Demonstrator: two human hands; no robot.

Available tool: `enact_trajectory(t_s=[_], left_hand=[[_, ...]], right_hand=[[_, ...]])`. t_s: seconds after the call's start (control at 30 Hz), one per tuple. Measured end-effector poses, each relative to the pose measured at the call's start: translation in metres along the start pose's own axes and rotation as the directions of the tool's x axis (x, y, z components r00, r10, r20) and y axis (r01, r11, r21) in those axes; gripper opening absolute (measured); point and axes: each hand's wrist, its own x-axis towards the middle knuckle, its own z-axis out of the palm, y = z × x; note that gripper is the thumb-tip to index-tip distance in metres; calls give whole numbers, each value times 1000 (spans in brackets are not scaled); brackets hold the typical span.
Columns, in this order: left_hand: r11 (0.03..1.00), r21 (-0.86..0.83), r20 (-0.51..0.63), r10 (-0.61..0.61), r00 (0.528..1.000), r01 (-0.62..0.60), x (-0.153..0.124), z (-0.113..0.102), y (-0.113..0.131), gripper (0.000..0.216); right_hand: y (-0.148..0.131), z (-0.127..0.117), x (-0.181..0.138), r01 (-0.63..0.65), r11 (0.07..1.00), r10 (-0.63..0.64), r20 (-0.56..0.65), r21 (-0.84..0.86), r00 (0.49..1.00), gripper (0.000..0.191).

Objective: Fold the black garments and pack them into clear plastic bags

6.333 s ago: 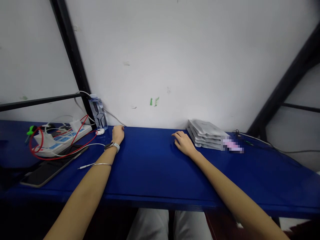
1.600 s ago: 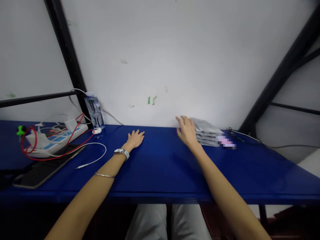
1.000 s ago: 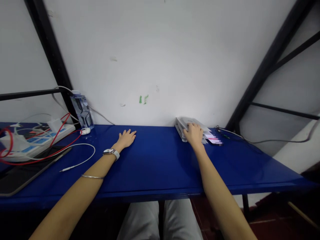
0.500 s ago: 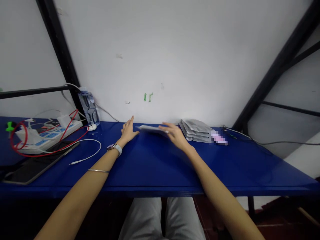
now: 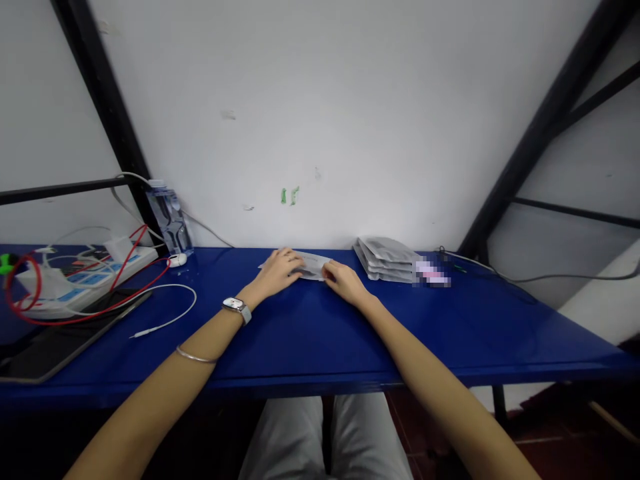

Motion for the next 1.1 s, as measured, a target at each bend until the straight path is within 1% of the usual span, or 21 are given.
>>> enact_trajectory(t_s=[0.07, 0.17, 0.27, 0.37, 0.47, 0.57, 0.67, 0.77, 0.9, 0.97, 1.0, 1.1], left_hand=[[994, 34, 23, 102, 994, -103, 6, 3, 17, 16], [979, 89, 31, 183, 983, -185, 10, 9, 29, 16], [970, 139, 8, 201, 980, -200, 10, 13, 29, 19], [960, 189, 14, 208, 978, -207, 9, 11, 19, 19], [951, 256, 49, 167, 985, -174, 4, 3, 1, 16], [948, 310, 58, 53, 997, -69, -6, -6, -20, 17], [956, 294, 54, -42, 998, 25, -14, -12, -36, 18], [962, 261, 43, -91, 995, 77, -18, -15, -40, 16], [959, 273, 49, -88, 995, 72, -17, -15, -38, 14], [954, 286, 33, -101, 994, 88, -17, -16, -37, 14], [953, 284, 21, -114, 993, 103, -17, -16, -37, 14], [958, 251, -17, -136, 991, 136, -17, -18, -35, 15]], right_hand=[[-5, 1, 0, 42, 999, -42, 16, 24, 999, 11], [-15, 1, 0, 72, 997, -72, 29, -15, 997, 8], [-22, -3, -1, 68, 989, -62, 52, -128, 997, 14], [-23, -7, -1, 59, 966, -39, 81, -252, 996, 20], [-15, -11, -1, 21, 938, 2, 68, -345, 998, 24], [-2, -15, -3, -69, 920, 85, 23, -386, 996, 24], [9, -16, -5, -177, 903, 185, -18, -392, 983, 23], [15, -14, -6, -259, 886, 253, -66, -385, 965, 24], [17, -12, -7, -303, 882, 282, -111, -361, 953, 24], [16, -13, -7, -284, 898, 249, -145, -335, 958, 23], [15, -14, -7, -249, 915, 207, -159, -319, 965, 24], [6, -13, -3, -43, 956, -1, -149, -292, 989, 33]])
